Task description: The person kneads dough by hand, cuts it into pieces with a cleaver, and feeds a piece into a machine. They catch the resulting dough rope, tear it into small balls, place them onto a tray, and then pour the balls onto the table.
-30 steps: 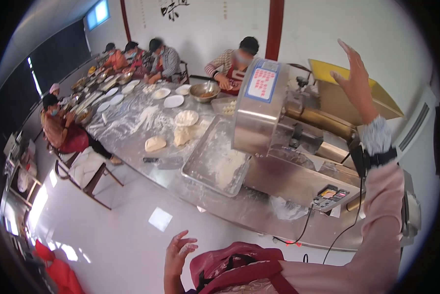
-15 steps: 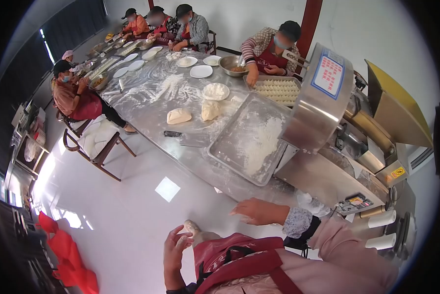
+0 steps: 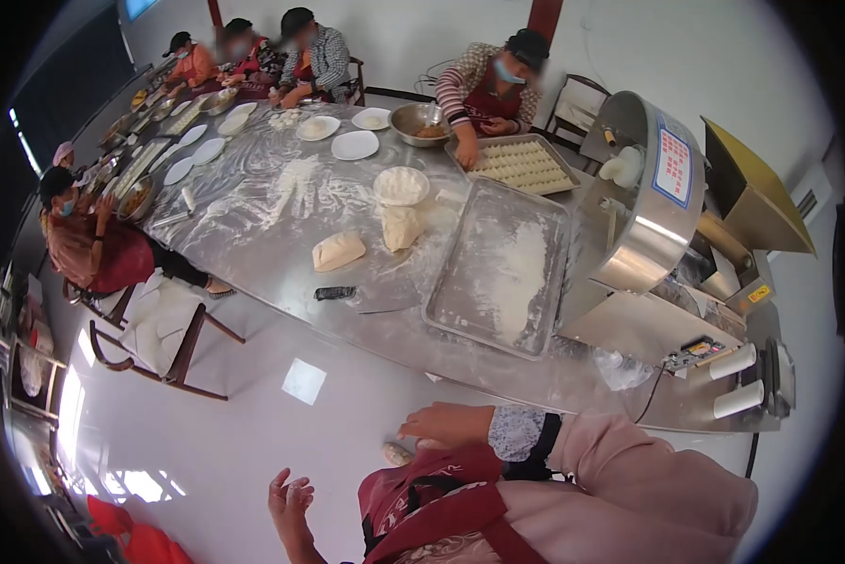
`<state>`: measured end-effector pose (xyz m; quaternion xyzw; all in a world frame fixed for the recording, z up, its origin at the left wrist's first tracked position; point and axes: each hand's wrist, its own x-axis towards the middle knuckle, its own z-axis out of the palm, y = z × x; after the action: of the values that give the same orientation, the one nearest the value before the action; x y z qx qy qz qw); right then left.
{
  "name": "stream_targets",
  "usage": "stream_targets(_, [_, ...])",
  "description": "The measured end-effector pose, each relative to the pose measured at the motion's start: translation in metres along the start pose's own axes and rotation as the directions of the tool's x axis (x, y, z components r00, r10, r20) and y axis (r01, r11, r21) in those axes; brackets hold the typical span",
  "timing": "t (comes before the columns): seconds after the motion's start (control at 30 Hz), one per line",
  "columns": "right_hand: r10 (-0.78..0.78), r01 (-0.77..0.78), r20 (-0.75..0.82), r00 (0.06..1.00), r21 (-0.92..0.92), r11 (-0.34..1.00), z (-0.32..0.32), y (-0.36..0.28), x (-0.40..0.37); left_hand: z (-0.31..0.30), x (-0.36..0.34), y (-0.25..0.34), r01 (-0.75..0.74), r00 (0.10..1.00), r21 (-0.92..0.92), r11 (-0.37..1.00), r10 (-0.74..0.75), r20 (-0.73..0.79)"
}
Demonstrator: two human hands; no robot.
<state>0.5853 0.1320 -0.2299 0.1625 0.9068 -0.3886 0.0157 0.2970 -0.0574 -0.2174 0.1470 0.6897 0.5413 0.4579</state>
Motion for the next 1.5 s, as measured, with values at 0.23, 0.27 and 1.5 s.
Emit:
stream_targets(0.23, [0.293, -0.286, -0.045, 0.955, 0.123, 0.950, -0.009, 0.035, -0.010, 0.049, 0.088, 0.040, -0.029, 0.974, 0.201, 0.979, -0.017, 0.226])
stream_targets(0.27, [0.317, -0.303, -0.088, 0.944, 0.146, 0.942, -0.007, 0.040, -0.010, 0.060, 0.096, 0.050, -0.090, 0.960, 0.306, 0.948, 0.001, 0.279])
stream_targets(1.5, [0.800, -0.535, -0.288, 0.526, 0.619, 0.575, -0.115, 0.187, 0.129, 0.340, 0.542, 0.112, -0.741, 0.645, 0.669, 0.062, -0.213, 0.734])
